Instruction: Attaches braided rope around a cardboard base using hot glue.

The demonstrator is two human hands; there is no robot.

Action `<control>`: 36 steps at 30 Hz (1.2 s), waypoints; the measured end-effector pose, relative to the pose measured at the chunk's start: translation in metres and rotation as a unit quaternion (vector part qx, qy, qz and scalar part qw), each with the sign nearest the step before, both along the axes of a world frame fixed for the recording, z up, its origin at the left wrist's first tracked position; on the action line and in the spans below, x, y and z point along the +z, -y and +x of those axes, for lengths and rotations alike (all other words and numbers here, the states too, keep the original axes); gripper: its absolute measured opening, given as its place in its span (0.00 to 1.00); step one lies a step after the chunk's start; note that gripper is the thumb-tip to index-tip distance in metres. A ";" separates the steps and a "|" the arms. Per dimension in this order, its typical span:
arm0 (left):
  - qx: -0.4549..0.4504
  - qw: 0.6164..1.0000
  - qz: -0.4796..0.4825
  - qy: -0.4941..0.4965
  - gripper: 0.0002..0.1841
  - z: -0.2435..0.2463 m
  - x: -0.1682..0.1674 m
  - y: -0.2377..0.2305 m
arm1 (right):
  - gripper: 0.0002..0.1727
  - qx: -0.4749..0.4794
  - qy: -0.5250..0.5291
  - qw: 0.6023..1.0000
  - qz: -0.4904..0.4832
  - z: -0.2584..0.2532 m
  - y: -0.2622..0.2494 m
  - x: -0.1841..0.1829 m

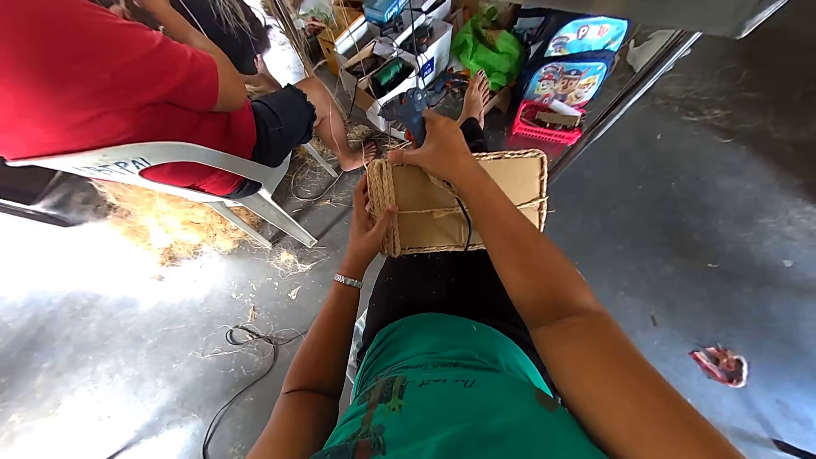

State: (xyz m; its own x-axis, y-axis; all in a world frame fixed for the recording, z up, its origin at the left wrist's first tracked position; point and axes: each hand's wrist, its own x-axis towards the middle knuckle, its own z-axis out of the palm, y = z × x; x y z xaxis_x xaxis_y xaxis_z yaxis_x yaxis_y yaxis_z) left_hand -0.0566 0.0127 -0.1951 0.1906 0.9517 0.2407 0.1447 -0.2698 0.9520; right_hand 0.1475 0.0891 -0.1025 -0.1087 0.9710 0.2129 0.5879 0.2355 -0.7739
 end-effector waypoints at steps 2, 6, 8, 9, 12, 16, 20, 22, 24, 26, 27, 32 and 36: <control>0.019 0.999 0.027 0.002 0.43 0.000 0.008 -0.011 | 0.36 0.001 0.002 1.000 -0.003 0.002 0.001 0.002; 0.012 0.992 0.120 0.029 0.22 0.003 0.017 -0.031 | 0.38 0.004 0.002 1.000 -0.005 0.000 0.003 0.004; 0.010 0.991 0.132 0.029 0.19 0.008 0.019 -0.034 | 0.37 0.002 0.003 1.000 -0.005 0.000 0.004 0.004; 0.007 0.989 0.147 0.033 0.19 0.009 0.017 -0.037 | 0.37 -0.001 0.006 1.000 -0.005 0.000 0.005 0.004; -0.014 0.984 0.177 0.028 0.17 0.009 0.014 -0.040 | 0.37 0.000 0.008 1.000 -0.001 0.000 0.008 0.004; 0.000 0.988 0.151 0.027 0.16 0.007 0.016 -0.037 | 0.35 0.005 -0.002 1.000 0.001 -0.001 0.010 0.003; 0.022 0.989 0.144 0.031 0.15 0.007 0.018 -0.038 | 0.35 0.007 0.002 1.000 0.000 -0.002 0.009 0.001; 0.033 0.987 0.155 0.024 0.15 0.007 0.015 -0.038 | 0.36 0.009 0.004 1.000 0.003 -0.004 0.008 -0.002; 0.043 0.987 0.157 0.016 0.15 0.007 0.014 -0.037 | 0.36 0.009 0.010 1.000 0.001 -0.005 0.007 -0.002; 0.047 0.987 0.154 0.014 0.15 0.007 0.013 -0.035 | 0.37 0.012 0.018 1.000 -0.004 -0.006 0.007 -0.002; 0.046 0.987 0.156 0.010 0.15 0.007 0.012 -0.034 | 0.37 0.011 0.020 1.000 -0.004 -0.007 0.007 -0.002; 0.040 0.982 0.182 -0.029 0.16 0.009 0.011 -0.032 | 0.37 0.011 0.014 1.000 -0.001 -0.007 0.010 -0.001; 0.042 0.992 0.121 -0.011 0.20 0.009 0.022 -0.018 | 0.37 0.013 0.000 1.000 0.006 -0.002 0.014 0.000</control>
